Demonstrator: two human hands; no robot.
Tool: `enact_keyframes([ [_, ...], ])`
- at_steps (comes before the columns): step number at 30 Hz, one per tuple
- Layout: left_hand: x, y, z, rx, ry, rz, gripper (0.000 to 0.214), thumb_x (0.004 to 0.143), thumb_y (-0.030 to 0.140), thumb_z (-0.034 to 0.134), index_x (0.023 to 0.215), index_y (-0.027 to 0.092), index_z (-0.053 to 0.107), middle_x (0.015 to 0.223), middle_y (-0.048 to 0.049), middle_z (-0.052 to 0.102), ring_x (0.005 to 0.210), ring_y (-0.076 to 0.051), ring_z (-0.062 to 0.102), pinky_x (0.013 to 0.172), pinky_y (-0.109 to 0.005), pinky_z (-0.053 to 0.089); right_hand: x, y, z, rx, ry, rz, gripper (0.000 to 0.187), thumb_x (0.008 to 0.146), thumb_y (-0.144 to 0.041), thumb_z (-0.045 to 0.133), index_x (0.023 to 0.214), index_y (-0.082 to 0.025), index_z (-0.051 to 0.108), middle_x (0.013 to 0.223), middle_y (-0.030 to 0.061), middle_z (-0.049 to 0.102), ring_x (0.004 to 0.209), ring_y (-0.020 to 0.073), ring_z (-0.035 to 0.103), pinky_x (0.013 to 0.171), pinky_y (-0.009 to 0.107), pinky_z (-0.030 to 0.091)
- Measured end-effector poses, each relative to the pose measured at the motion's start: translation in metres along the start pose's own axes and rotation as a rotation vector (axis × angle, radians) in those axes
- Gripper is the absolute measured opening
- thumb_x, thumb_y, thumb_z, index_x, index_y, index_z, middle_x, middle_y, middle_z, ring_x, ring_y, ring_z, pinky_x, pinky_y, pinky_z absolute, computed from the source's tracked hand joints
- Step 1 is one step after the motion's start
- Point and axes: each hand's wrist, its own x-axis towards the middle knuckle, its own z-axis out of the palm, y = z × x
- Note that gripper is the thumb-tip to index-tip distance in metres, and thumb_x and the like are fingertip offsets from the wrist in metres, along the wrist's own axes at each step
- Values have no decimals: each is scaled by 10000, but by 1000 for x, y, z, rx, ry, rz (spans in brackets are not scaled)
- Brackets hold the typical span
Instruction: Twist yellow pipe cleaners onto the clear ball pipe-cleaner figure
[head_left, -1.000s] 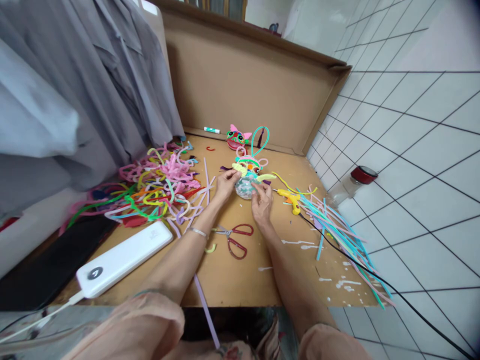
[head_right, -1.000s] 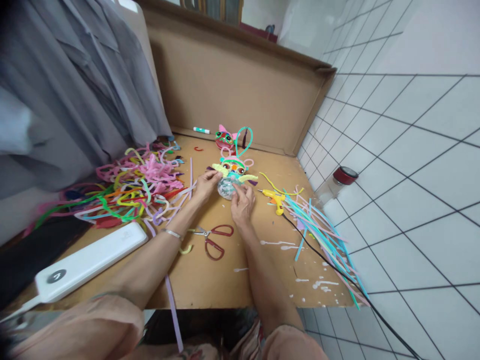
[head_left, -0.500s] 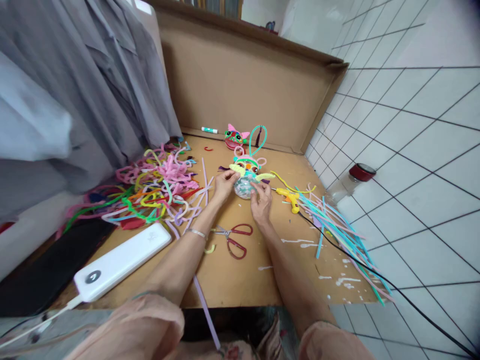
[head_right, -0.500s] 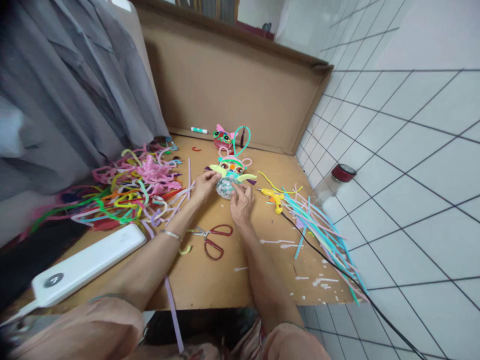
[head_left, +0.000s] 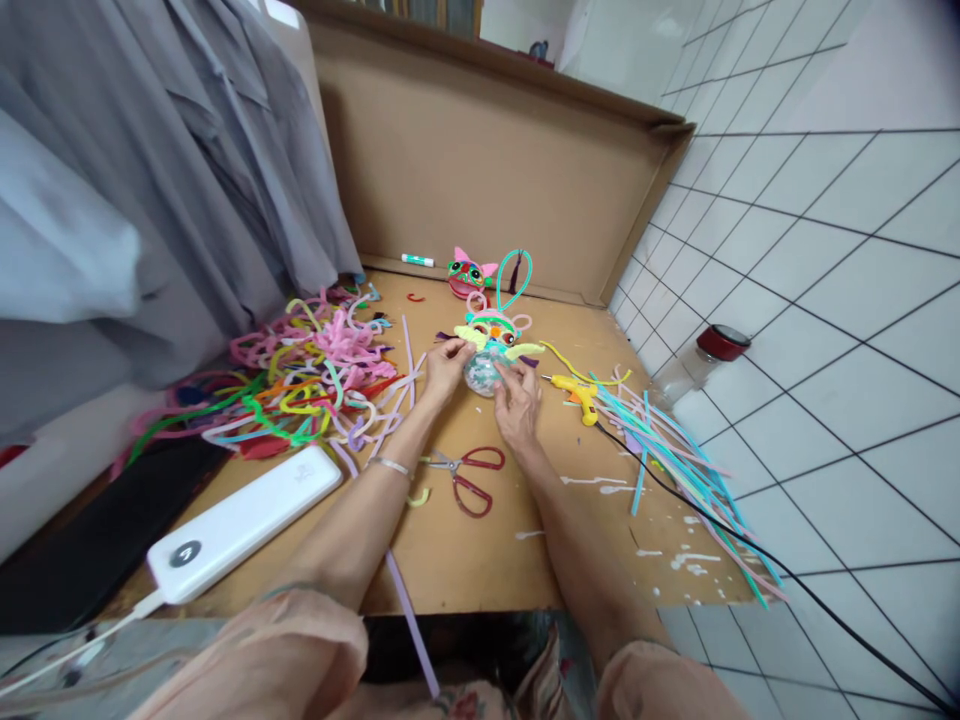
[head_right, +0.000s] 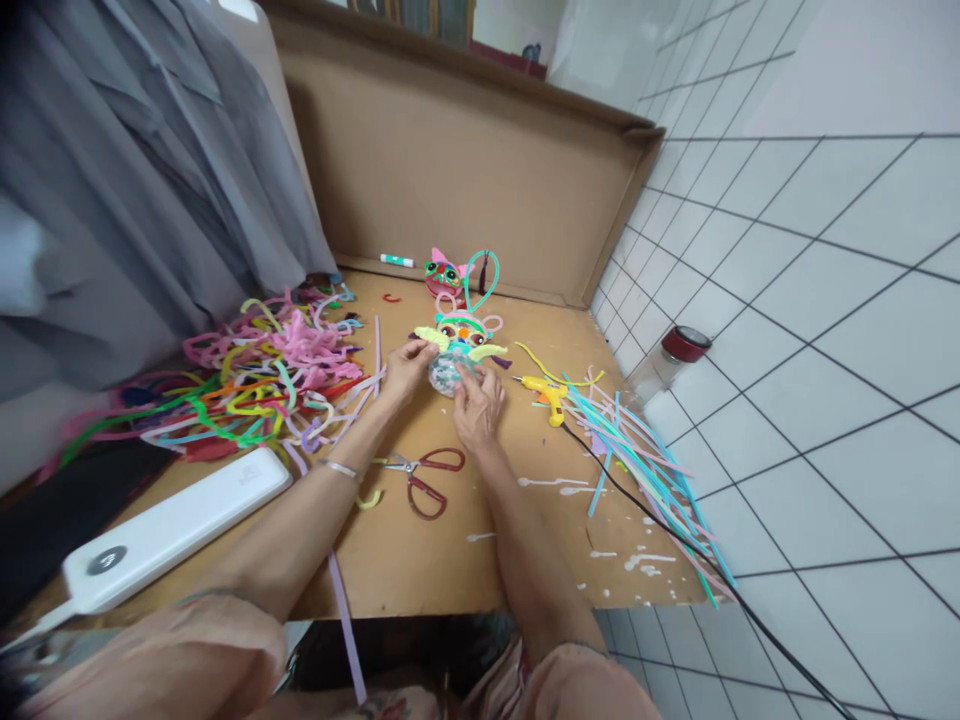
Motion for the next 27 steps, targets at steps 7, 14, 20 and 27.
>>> enact_keyframes([
  [7,1,15,3,64,47,66,265,628,401,694,655,150,614,626,21,539,614,-106,449,613,-226,368,1,-4,-3,-90,-11,-48,341,901,-235,463,1183,-257,654,1169,94,540,1110,224,493,935,371,384],
  [14,-27,53,-5,75,-80,37,313,650,439,720,631,152,597,574,36,501,567,-90,414,573,-222,347,0,-7,-5,-97,-30,-104,344,902,-254,461,1192,-245,646,1210,117,551,1116,247,501,932,407,381],
  [20,-69,55,-25,113,-192,-93,403,632,531,732,631,141,629,613,8,579,596,-103,473,630,-241,393,4,-18,-13,279,80,-72,335,926,-338,420,1003,-180,704,969,105,638,949,211,590,877,372,453],
  [27,-77,44,-31,66,-173,-172,432,568,545,782,641,142,642,629,4,620,614,-107,512,668,-247,425,-5,-40,-1,704,-159,289,315,791,-474,603,806,-166,662,679,4,624,604,127,538,611,265,455],
])
